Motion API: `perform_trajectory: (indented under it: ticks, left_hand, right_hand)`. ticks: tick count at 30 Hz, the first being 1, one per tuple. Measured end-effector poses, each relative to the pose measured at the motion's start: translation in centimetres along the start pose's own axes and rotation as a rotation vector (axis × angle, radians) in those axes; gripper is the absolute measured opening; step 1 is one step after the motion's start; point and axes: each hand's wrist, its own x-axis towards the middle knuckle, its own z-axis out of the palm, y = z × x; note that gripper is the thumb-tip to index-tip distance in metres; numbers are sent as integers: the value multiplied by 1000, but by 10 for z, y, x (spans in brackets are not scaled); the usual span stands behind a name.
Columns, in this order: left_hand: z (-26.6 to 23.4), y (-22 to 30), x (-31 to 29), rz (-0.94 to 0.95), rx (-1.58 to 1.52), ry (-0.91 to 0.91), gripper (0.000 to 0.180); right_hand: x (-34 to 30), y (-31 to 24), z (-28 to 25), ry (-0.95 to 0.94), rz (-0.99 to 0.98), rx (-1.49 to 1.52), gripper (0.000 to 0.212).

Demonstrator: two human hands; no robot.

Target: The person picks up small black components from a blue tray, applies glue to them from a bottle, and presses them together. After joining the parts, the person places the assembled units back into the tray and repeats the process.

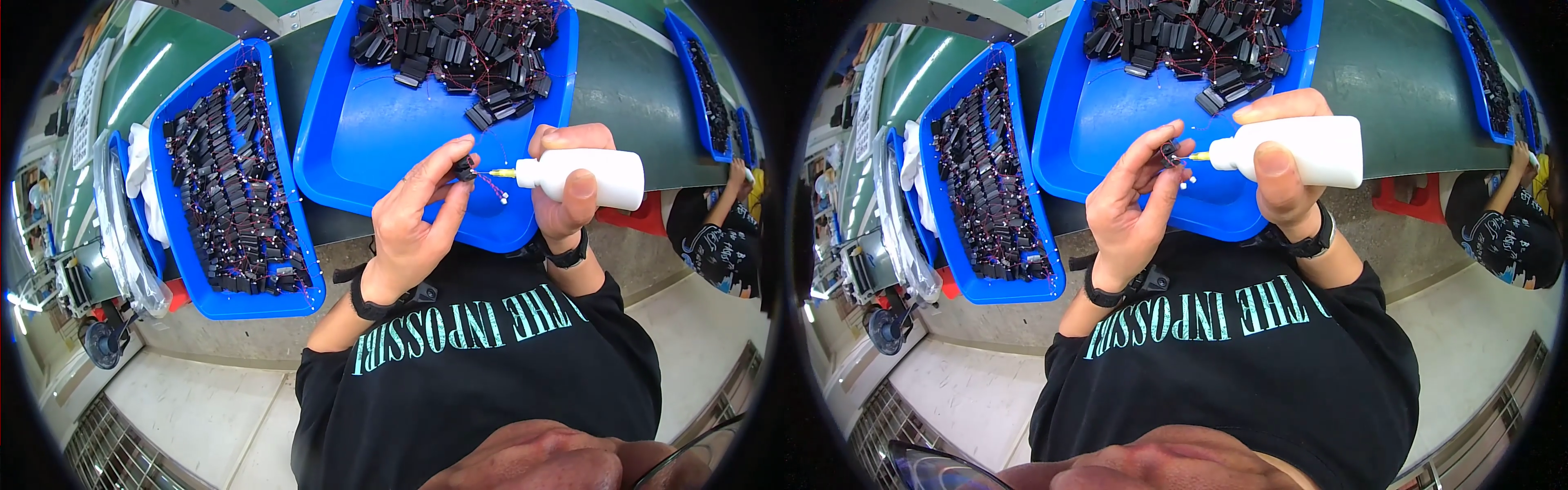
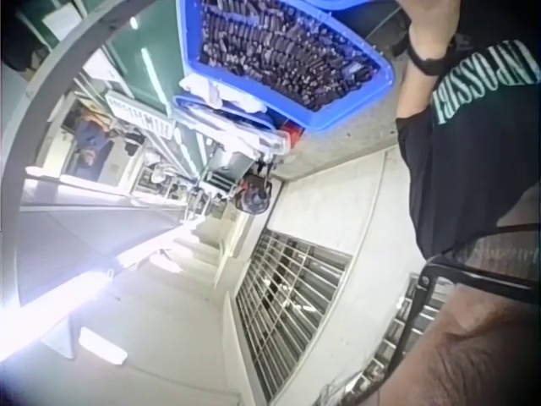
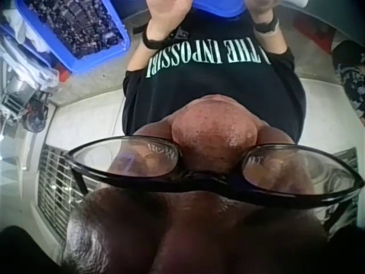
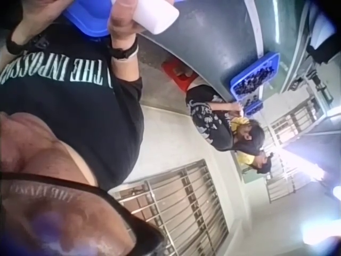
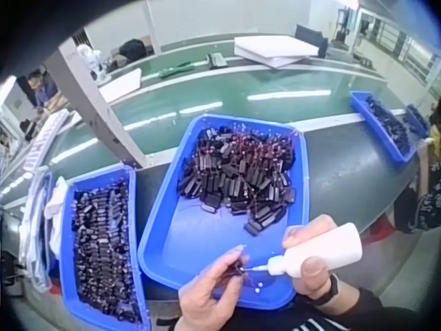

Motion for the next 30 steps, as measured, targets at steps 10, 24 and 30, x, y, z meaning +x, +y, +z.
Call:
perform_trajectory:
  ticks: [10, 24, 30]
  left_hand:
    - [-3, -1, 0, 21, 53, -56, 37]
    - [-2, -3, -2, 21, 13, -53, 41]
    - [0, -1, -2, 27, 7, -40, 43]
  right_hand:
    - [0, -1, 2, 24, -1, -31, 45]
    - [6, -2, 10, 84, -74, -137, 49]
    - [0, 2, 2, 78, -31, -57, 47]
